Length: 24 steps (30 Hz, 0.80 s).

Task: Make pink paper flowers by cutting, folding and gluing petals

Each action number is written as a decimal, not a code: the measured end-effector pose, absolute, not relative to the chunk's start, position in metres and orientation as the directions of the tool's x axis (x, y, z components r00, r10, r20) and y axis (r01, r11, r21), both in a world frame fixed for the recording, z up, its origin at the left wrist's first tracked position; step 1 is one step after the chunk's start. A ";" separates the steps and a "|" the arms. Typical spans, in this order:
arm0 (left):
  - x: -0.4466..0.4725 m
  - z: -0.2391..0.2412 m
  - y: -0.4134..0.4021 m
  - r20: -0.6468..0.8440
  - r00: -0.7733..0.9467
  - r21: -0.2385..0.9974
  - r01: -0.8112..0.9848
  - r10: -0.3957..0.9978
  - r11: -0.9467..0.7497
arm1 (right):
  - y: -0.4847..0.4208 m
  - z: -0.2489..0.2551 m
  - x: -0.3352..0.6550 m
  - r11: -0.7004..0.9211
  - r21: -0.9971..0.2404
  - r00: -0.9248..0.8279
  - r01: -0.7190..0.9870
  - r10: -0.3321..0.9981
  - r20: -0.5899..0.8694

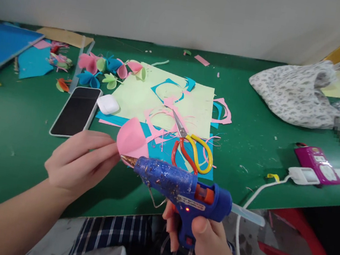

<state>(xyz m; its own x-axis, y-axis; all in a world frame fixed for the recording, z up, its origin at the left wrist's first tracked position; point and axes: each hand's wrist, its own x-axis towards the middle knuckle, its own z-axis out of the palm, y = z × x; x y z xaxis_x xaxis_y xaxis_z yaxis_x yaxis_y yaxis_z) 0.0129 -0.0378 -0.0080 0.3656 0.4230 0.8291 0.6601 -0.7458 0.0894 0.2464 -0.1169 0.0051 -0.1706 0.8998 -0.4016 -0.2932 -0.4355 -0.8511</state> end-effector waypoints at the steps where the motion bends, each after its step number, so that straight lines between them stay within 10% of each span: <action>1: 0.013 -0.008 -0.038 0.829 0.363 0.092 0.663 0.426 -0.743 | -0.116 0.005 0.246 -0.441 -0.848 -0.174 -0.293 0.897 -0.407; 24: 0.013 -0.008 -0.038 0.832 0.347 0.101 0.673 0.433 -0.732 | -0.117 0.008 0.248 -0.461 -0.829 -0.157 -0.318 0.887 -0.433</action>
<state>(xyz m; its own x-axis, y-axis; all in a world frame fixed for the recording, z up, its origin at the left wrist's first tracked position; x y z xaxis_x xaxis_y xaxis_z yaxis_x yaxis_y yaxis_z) 0.0134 -0.0379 -0.0079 0.3465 0.4334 0.8319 0.6734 -0.7323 0.1011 0.2485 -0.1171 0.0078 -0.1574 0.8873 -0.4334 -0.3177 -0.4611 -0.8286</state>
